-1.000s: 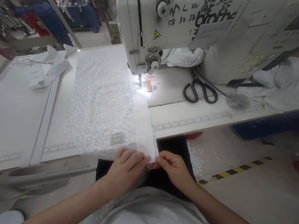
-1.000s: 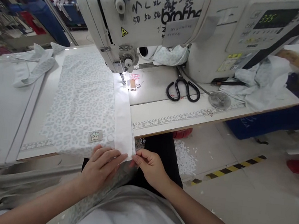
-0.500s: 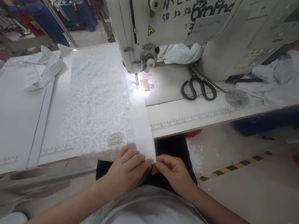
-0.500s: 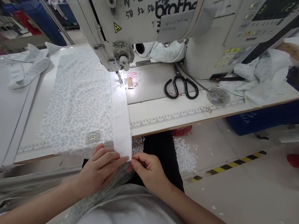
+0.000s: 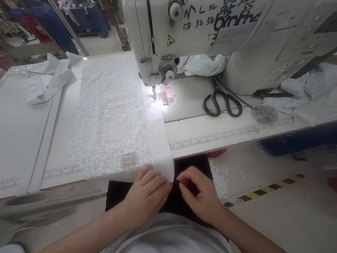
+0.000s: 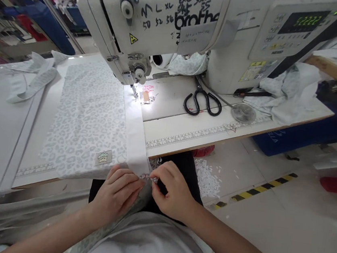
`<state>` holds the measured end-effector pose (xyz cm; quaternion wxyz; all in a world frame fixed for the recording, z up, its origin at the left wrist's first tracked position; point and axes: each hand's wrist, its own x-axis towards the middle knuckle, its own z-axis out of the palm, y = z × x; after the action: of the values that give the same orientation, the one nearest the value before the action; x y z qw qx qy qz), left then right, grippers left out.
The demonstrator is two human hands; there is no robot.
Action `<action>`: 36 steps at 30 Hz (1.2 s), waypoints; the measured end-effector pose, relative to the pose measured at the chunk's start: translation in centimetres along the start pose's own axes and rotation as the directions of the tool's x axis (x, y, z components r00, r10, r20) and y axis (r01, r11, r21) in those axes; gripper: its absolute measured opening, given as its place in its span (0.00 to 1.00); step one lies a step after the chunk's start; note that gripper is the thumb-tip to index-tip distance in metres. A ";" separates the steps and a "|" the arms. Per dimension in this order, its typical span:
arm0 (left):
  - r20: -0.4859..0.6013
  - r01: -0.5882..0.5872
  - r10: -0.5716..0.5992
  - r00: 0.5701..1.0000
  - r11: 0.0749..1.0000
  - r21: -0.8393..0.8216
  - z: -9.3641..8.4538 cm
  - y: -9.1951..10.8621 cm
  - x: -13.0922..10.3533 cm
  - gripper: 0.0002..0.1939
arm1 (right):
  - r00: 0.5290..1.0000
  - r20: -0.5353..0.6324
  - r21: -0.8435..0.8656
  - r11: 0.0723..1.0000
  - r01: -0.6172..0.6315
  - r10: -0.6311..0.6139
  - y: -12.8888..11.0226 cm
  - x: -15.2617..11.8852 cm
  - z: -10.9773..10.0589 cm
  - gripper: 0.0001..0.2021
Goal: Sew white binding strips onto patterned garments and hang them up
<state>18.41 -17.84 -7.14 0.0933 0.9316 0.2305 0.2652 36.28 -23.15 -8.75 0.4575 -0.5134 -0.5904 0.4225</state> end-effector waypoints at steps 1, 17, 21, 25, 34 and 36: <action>-0.004 0.005 -0.005 1.000 1.000 -0.003 0.0 0.0 0.0 0.06 | 0.994 -0.026 -0.119 0.988 0.101 -0.104 -0.1 0.2 -0.3 0.07; -0.063 0.005 0.000 0.998 0.997 0.076 0.5 0.3 -2.6 0.08 | 0.982 -0.156 -0.005 0.994 -0.107 0.105 3.5 1.9 2.9 0.05; -0.125 0.011 0.016 0.992 0.978 0.208 1.9 0.2 -2.8 0.14 | 0.967 -0.003 0.187 0.950 -0.249 0.254 2.2 1.3 2.5 0.11; -0.217 0.063 0.000 0.976 0.957 0.284 2.8 -0.2 -2.0 0.10 | 0.917 0.138 0.410 0.822 -0.396 0.373 1.2 1.3 1.7 0.13; -0.080 -0.075 0.093 0.992 0.976 0.205 1.0 -1.0 -0.9 0.13 | 0.915 0.182 0.383 0.832 -0.403 0.359 0.8 1.7 1.1 0.13; -0.059 -0.070 0.083 0.995 0.976 0.204 0.9 -1.1 -1.2 0.13 | 0.927 0.141 0.332 0.866 -0.374 0.346 0.9 1.6 1.1 0.10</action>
<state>17.61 -17.45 -8.77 -0.0198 0.9350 0.2232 0.2749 35.36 -21.50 -9.68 0.4321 -0.5074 -0.4160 0.6187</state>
